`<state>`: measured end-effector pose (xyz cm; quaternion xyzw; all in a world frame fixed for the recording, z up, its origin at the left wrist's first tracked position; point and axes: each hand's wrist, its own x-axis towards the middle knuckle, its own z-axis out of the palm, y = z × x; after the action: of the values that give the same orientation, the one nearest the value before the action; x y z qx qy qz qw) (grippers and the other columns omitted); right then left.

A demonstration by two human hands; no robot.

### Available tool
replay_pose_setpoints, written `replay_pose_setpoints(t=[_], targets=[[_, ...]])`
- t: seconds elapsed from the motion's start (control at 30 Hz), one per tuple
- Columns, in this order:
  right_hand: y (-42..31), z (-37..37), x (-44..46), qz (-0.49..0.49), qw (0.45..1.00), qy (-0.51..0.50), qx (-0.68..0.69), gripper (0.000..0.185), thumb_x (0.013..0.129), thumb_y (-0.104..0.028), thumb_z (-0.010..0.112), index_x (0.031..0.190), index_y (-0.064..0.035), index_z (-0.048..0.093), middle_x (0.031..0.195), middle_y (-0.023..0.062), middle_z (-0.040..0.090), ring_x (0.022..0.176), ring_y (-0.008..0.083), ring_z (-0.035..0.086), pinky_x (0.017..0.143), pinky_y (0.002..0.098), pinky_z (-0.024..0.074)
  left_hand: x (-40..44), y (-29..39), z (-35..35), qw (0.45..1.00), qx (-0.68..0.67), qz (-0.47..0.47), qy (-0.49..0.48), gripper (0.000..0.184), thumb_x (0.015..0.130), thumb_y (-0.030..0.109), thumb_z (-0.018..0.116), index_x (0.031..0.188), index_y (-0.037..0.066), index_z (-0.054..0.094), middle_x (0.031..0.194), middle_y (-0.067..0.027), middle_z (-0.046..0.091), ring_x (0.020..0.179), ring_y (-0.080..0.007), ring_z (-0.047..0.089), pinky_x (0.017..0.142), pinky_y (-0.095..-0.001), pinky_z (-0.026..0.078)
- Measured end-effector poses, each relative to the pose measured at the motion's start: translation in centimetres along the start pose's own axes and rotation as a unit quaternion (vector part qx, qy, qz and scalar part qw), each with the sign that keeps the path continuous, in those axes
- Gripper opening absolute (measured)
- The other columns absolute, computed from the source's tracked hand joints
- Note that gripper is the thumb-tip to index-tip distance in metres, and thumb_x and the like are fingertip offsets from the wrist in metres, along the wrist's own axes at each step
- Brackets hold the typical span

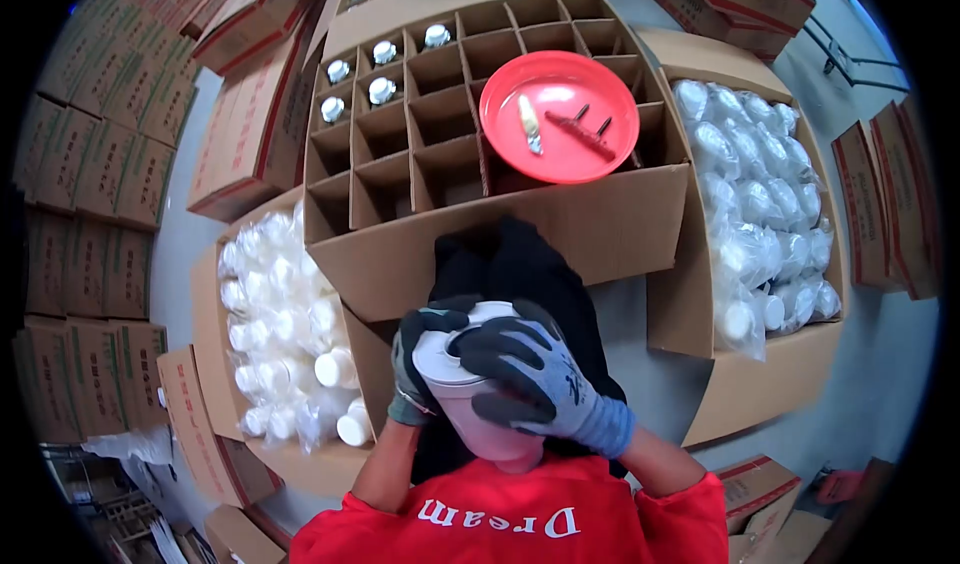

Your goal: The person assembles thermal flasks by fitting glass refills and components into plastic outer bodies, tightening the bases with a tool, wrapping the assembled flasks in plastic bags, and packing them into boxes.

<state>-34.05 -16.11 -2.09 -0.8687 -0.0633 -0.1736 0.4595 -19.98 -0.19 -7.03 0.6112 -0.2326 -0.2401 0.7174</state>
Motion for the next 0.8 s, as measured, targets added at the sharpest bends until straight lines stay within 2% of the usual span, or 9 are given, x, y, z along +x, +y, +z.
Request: replay_pose_setpoints(t=[0.13,0.17,0.2,0.33,0.53,0.6,0.67,0.73,0.8], targets=[[4.3,-2.4,-0.4,0.165,0.976,0.107,0.094,0.02,0.082,-0.018,0.069,0.093,-0.0021,0.074,0.117,0.0157,0.062,0.116,0.0307,0.056,0.099,0.0401,0.0454,-0.6,0.4,-4.1,0.993,0.094,0.07,0.014,0.042,0.103,0.027,0.039,0.101,-0.005,0.067,0.107,-0.0204,0.069,0.103,-0.0279,0.066,0.093,-0.037,0.05],[3.9,-2.3,-0.4,0.207,0.966,0.13,0.087,0.019,0.084,-0.016,0.066,0.094,-0.0023,0.073,0.115,0.0163,0.062,0.114,0.0308,0.057,0.098,0.0399,0.0454,-1.2,0.2,-4.4,0.954,-0.295,-0.035,0.042,0.037,0.102,0.024,0.042,0.112,-0.004,0.065,0.112,-0.0191,0.067,0.107,-0.0259,0.065,0.096,-0.0365,0.049],[3.2,-2.2,0.2,0.246,0.954,0.155,0.078,0.018,0.085,-0.015,0.064,0.095,-0.0025,0.073,0.114,0.017,0.063,0.112,0.0308,0.058,0.098,0.0398,0.0454,-0.2,0.3,-3.4,0.974,-0.211,-0.056,0.051,0.034,0.099,0.022,0.046,0.112,-0.004,0.064,0.114,-0.0194,0.067,0.109,-0.0272,0.063,0.097,-0.0381,0.048],[-0.1,0.8,2.9,-0.05,0.997,0.048,-0.024,0.027,0.078,-0.017,0.065,0.104,-0.0083,0.069,0.113,0.0088,0.065,0.103,0.0282,0.061,0.101,0.0505,0.0422,1.8,2.4,-1.3,0.988,0.035,0.073,-0.129,0.043,0.1,0.026,0.045,0.126,-0.006,0.058,0.128,-0.0218,0.06,0.119,-0.029,0.058,0.104,-0.0352,0.042],[1.4,0.8,1.4,-0.01,1.0,0.017,0.002,0.025,0.077,-0.021,0.066,0.097,-0.0073,0.072,0.11,0.0123,0.065,0.111,0.0321,0.056,0.099,0.0501,0.042,1.4,0.4,-2.9,0.995,-0.033,-0.015,-0.09,0.035,0.092,0.027,0.054,0.104,-0.003,0.068,0.116,-0.0188,0.067,0.111,-0.0327,0.063,0.096,-0.0419,0.047],[3.7,-1.9,-0.3,0.055,0.991,0.059,-0.104,0.036,0.074,-0.022,0.07,0.108,-0.0098,0.069,0.116,0.0102,0.062,0.113,0.0322,0.054,0.099,0.0449,0.0409,0.7,0.0,-5.5,0.986,0.074,0.131,-0.076,0.039,0.096,0.029,0.05,0.102,-0.004,0.068,0.114,-0.0188,0.067,0.112,-0.0326,0.062,0.099,-0.0413,0.046],[4.3,-2.6,-1.4,0.12,0.983,0.112,-0.083,0.038,0.074,-0.024,0.072,0.109,-0.0083,0.069,0.117,0.0134,0.06,0.11,0.0351,0.054,0.1,0.0451,0.0403,-0.3,-0.4,-6.6,0.887,-0.459,0.033,-0.035,0.041,0.099,0.03,0.046,0.103,-0.005,0.067,0.115,-0.0189,0.067,0.113,-0.0322,0.062,0.1,-0.0415,0.046],[1.1,-2.4,1.2,0.064,0.995,0.06,-0.04,0.039,0.074,-0.024,0.073,0.109,-0.0075,0.068,0.118,0.0147,0.06,0.111,0.0361,0.054,0.1,0.0459,0.0404,-0.5,0.6,-5.7,0.994,0.084,0.002,0.07,0.045,0.1,0.033,0.045,0.114,-0.006,0.063,0.116,-0.0178,0.066,0.114,-0.0305,0.061,0.103,-0.0429,0.044],[0.9,-1.3,1.6,0.024,0.999,0.02,0.025,0.036,0.074,-0.02,0.074,0.108,-0.0075,0.069,0.118,0.0144,0.06,0.111,0.0341,0.055,0.1,0.046,0.0406,-1.5,-0.4,-5.3,0.998,0.062,0.005,-0.005,0.05,0.101,0.035,0.045,0.118,-0.009,0.061,0.118,-0.0173,0.066,0.111,-0.0252,0.061,0.101,-0.038,0.044]])
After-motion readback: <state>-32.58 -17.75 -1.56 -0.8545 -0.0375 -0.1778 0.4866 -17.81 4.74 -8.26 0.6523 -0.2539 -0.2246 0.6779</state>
